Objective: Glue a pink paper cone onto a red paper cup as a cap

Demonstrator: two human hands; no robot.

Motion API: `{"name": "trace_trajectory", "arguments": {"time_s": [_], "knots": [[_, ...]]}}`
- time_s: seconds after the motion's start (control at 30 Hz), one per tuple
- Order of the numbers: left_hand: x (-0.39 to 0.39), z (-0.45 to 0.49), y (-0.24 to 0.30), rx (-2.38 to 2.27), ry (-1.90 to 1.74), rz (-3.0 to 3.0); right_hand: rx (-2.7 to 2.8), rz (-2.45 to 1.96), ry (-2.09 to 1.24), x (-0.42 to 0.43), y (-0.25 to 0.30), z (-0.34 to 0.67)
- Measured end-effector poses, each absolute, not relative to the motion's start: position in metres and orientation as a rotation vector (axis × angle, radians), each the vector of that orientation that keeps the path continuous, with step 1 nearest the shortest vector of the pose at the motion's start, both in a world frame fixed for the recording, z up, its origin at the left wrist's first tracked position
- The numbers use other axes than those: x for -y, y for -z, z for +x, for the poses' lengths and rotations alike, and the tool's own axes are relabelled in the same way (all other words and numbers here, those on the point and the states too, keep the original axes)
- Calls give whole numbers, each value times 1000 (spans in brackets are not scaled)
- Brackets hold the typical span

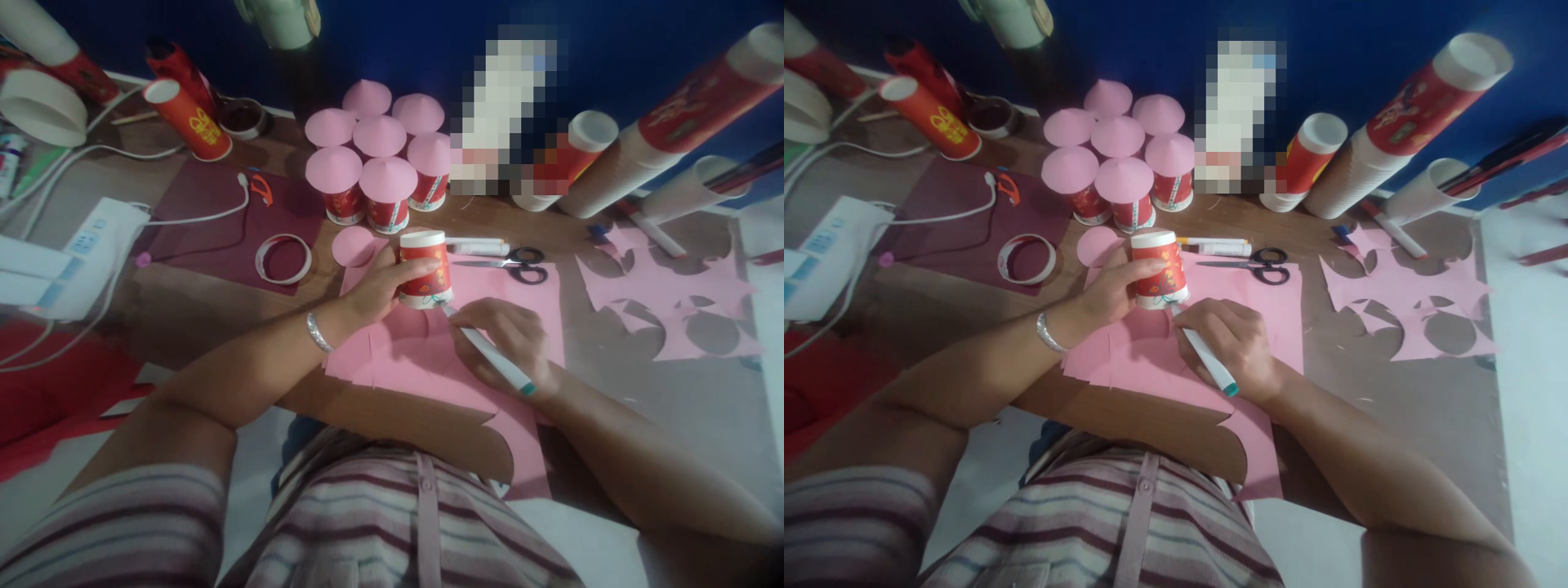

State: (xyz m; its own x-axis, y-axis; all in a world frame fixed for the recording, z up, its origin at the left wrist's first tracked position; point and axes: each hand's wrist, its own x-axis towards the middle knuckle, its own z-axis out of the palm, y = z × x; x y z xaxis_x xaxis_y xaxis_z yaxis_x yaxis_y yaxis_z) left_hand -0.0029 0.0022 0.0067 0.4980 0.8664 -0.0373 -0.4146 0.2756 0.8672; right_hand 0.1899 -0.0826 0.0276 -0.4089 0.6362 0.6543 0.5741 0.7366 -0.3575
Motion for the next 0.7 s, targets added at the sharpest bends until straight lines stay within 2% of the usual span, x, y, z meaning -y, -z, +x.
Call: {"name": "trace_trajectory", "arguments": {"time_s": [0.53,0.7], "knots": [[-3,-2,-6,-591,-923,950,2126,-823,-107,81,-27,185],[-2,-2,-7,-561,-929,966,2119,-912,-210,82,-29,187]]}}
